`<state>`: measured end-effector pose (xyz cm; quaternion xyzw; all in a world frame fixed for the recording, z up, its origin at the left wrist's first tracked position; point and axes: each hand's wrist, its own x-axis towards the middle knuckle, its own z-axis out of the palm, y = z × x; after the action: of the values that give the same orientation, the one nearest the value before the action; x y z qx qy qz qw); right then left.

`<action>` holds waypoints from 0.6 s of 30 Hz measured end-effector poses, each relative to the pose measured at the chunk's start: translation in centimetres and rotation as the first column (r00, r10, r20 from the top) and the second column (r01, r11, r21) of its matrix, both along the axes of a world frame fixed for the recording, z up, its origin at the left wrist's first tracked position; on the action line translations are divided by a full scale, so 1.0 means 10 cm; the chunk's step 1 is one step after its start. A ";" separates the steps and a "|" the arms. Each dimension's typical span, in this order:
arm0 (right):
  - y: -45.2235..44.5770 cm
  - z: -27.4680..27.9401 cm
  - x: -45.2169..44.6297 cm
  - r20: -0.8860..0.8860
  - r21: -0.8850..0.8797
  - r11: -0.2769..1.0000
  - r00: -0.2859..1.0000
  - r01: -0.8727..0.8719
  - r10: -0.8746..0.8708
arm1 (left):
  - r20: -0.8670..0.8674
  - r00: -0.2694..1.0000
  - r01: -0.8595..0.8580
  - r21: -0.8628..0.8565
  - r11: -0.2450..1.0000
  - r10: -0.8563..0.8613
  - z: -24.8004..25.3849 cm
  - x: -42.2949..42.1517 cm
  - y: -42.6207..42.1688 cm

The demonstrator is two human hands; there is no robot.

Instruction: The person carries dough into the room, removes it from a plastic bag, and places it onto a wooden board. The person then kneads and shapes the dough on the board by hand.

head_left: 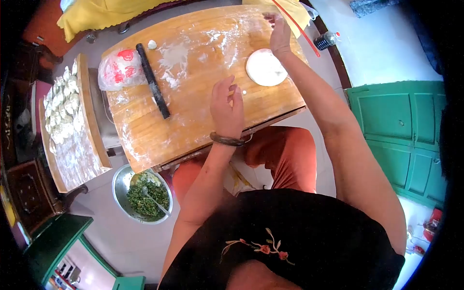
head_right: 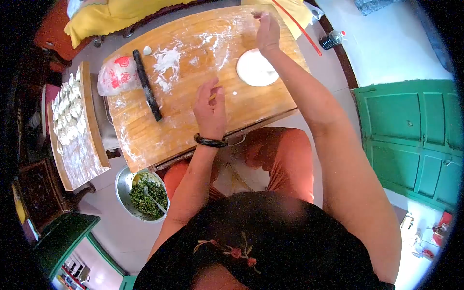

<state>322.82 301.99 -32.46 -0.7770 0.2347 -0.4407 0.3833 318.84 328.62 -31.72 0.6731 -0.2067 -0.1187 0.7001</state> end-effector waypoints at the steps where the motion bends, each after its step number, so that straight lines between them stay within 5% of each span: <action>1: 0.02 -0.06 -0.01 -0.002 -0.094 0.993 0.997 0.071 -0.072 | -0.001 1.000 0.011 0.015 1.000 -0.011 0.00 -0.01 -0.01; 3: 0.24 -0.25 -0.02 -0.106 -0.272 0.947 0.972 0.173 -0.208 | -0.005 1.000 0.026 0.029 0.999 -0.026 0.00 -0.01 -0.05; 4: 0.35 -0.31 -0.15 -0.238 -0.364 0.928 0.971 -0.080 -0.010 | -0.013 0.999 0.031 0.035 0.999 -0.031 0.01 -0.02 -0.06; 6: 0.30 -0.38 -0.09 -0.184 -0.518 0.846 0.982 -0.126 0.033 | -0.034 0.999 0.043 0.040 0.998 -0.042 -0.01 -0.05 -0.01; 18: 0.46 -0.35 -0.16 -0.123 -0.395 0.918 0.992 -0.016 -0.036 | -0.066 0.997 0.043 0.044 0.998 -0.040 -0.01 -0.04 0.07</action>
<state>321.19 306.63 -35.98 -0.8638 0.1687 -0.4304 0.2005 318.40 329.36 -31.83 0.6803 -0.1951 -0.1598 0.6882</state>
